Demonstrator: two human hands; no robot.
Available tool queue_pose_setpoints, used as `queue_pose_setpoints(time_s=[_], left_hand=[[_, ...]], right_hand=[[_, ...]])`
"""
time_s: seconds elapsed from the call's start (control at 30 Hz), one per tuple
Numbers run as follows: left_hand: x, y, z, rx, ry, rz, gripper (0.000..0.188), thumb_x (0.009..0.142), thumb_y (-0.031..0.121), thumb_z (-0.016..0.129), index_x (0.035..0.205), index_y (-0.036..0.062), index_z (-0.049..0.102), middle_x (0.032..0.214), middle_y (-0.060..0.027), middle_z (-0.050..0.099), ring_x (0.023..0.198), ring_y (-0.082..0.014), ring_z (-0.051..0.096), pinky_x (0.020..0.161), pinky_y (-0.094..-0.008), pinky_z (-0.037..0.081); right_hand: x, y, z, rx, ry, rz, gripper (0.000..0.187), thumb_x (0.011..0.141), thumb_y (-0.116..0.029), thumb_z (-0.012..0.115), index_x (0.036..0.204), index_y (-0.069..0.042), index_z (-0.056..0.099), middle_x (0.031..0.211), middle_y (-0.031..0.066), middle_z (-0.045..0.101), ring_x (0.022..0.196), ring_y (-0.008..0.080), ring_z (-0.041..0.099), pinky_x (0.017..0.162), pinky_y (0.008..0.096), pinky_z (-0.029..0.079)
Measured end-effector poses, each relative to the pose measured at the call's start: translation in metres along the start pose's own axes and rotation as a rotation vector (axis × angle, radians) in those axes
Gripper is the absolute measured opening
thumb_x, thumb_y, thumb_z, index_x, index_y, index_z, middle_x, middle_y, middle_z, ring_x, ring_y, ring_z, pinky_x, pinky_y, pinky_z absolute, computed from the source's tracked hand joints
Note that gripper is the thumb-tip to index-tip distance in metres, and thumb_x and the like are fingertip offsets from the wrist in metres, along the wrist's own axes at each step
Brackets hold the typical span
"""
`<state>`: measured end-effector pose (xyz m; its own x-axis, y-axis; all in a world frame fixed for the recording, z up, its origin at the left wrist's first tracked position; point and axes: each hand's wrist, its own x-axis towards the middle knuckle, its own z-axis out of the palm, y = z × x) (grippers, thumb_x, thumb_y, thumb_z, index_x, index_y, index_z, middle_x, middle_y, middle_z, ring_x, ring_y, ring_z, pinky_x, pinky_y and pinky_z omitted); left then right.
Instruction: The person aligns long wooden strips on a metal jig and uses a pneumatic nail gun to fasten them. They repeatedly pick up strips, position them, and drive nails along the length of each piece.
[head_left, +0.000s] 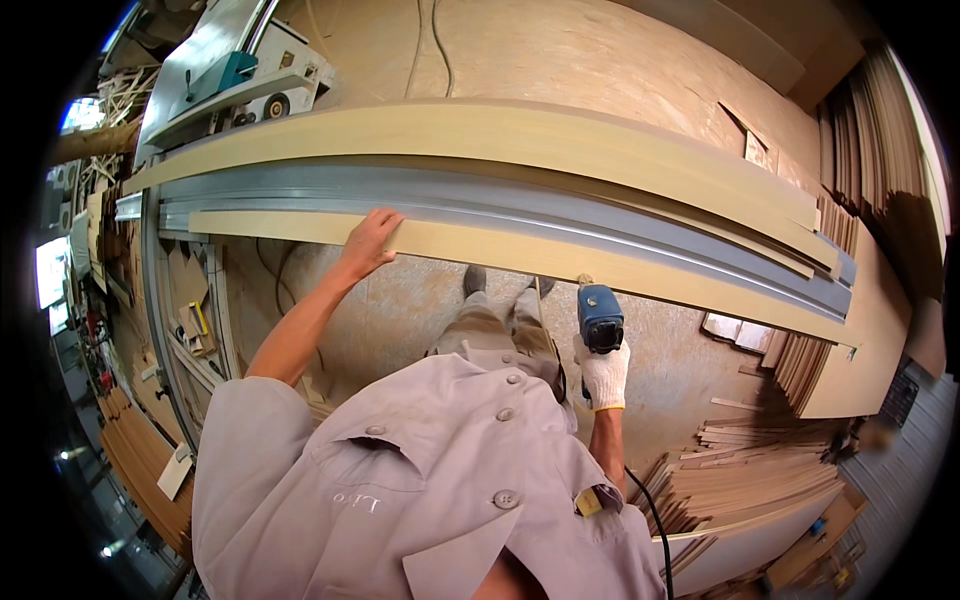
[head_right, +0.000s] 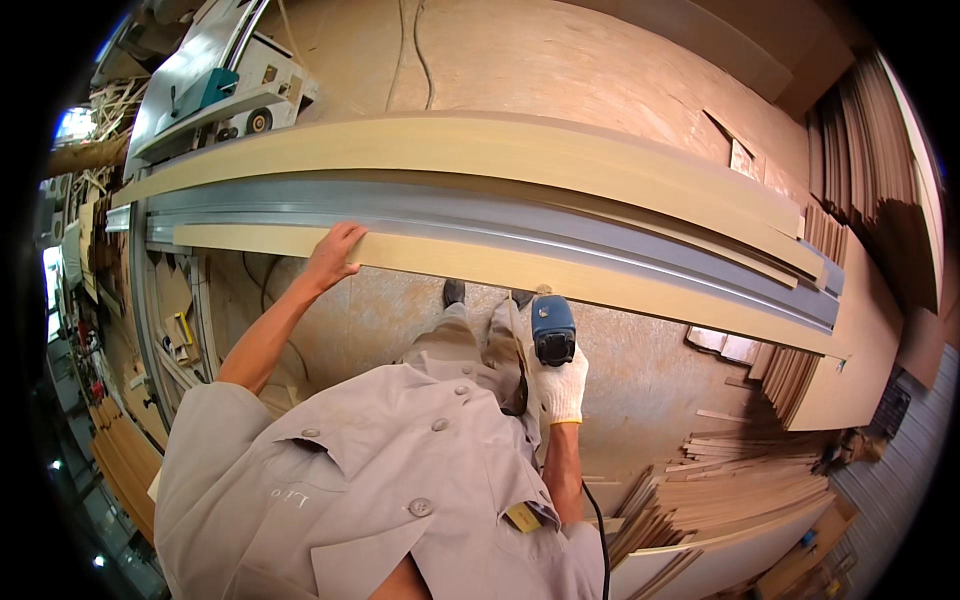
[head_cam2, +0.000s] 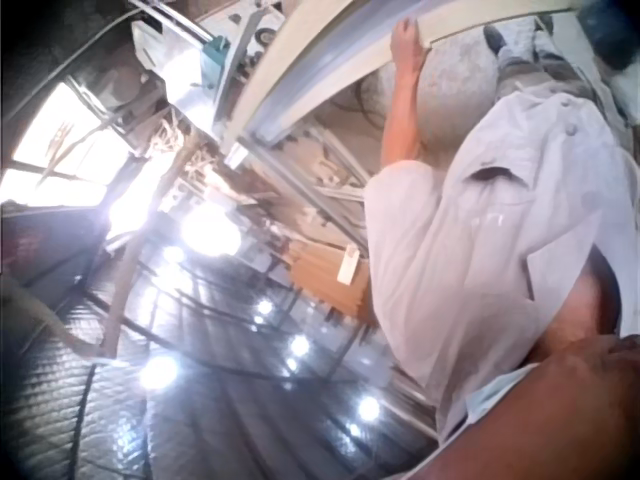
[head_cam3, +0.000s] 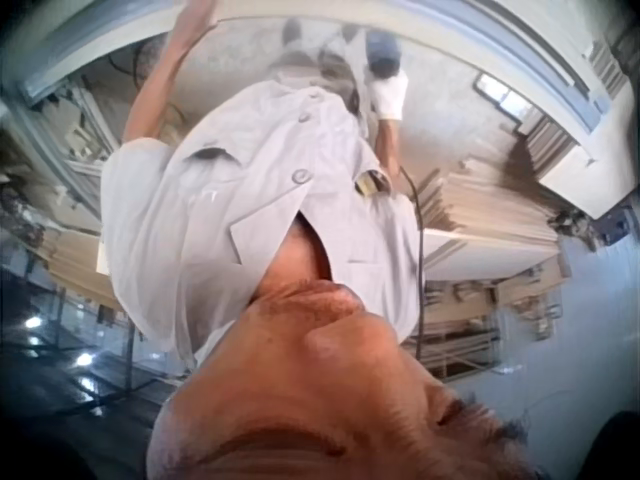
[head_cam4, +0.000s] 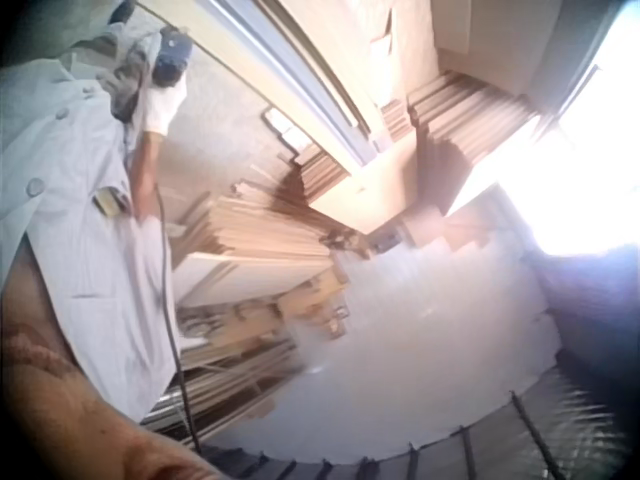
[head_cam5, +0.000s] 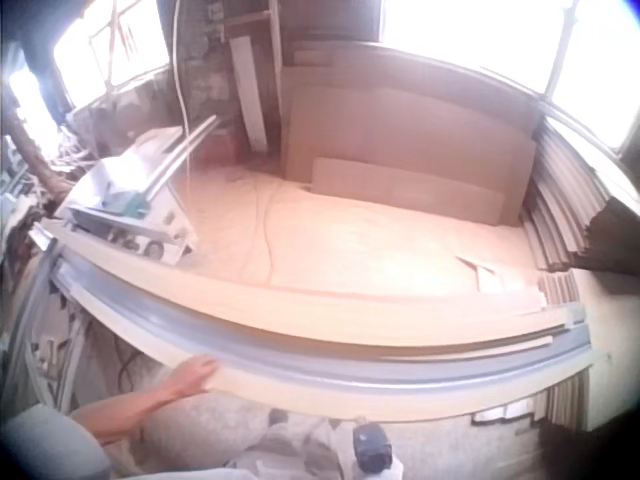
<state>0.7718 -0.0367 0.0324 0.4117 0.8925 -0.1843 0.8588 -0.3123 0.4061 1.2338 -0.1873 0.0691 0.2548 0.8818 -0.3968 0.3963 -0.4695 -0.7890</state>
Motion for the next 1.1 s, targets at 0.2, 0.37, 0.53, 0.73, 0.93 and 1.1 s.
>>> queue_pose_setpoints(time_s=[0.2,0.37,0.53,0.73,0.93,1.1], left_hand=[[0.001,0.001,0.000,0.024,-0.021,-0.019,0.071,0.065,0.002,0.082,0.132,0.0051,0.058,0.130,-0.0124,0.059,0.123,-0.0338,0.057,0.103,-0.0422,0.052],[0.001,0.002,-0.002,0.025,-0.031,-0.012,0.072,0.065,0.002,0.081,0.133,0.0047,0.057,0.130,-0.0142,0.059,0.123,-0.0354,0.056,0.103,-0.0425,0.051],[0.000,0.004,-0.004,0.005,-0.027,-0.002,0.072,0.065,0.001,0.081,0.133,0.0041,0.057,0.131,-0.0156,0.059,0.124,-0.0367,0.056,0.104,-0.0434,0.050],[-0.003,-0.003,0.003,0.027,-0.016,0.013,0.072,0.064,0.002,0.081,0.132,0.0036,0.057,0.131,-0.0155,0.059,0.122,-0.0369,0.056,0.104,-0.0437,0.050],[-0.001,-0.008,0.003,0.004,0.004,0.031,0.072,0.063,0.004,0.082,0.131,0.0028,0.059,0.130,-0.0142,0.061,0.119,-0.0357,0.057,0.103,-0.0432,0.051],[0.000,-0.017,0.006,-0.023,0.053,0.096,0.071,0.062,0.004,0.083,0.129,0.0014,0.059,0.126,-0.0142,0.061,0.117,-0.0357,0.057,0.102,-0.0430,0.051]], right_hand=[[0.006,0.011,-0.035,0.033,0.008,0.033,0.013,0.084,-0.012,0.073,0.083,0.000,0.069,0.068,0.0064,0.068,0.061,0.0161,0.067,0.060,0.0350,0.053],[0.010,0.032,-0.056,0.092,0.043,0.047,0.013,0.085,-0.011,0.073,0.087,0.000,0.068,0.068,0.0062,0.068,0.060,0.0158,0.066,0.060,0.0344,0.053],[0.013,0.050,-0.073,0.138,0.076,0.137,0.013,0.084,-0.009,0.077,0.088,0.000,0.068,0.074,0.0060,0.070,0.065,0.0165,0.066,0.063,0.0342,0.052],[0.016,0.030,-0.081,0.162,0.116,0.222,0.016,0.086,-0.007,0.077,0.096,0.000,0.066,0.074,0.0060,0.069,0.061,0.0169,0.065,0.058,0.0342,0.052],[0.008,0.001,-0.050,0.380,0.086,0.344,0.018,0.084,-0.003,0.074,0.099,-0.002,0.064,0.073,0.0046,0.065,0.056,0.0143,0.062,0.052,0.0308,0.049],[-0.003,-0.017,0.033,0.318,-0.052,0.315,0.017,0.083,0.000,0.071,0.100,-0.002,0.067,0.076,0.0052,0.068,0.057,0.0167,0.065,0.053,0.0312,0.051]])
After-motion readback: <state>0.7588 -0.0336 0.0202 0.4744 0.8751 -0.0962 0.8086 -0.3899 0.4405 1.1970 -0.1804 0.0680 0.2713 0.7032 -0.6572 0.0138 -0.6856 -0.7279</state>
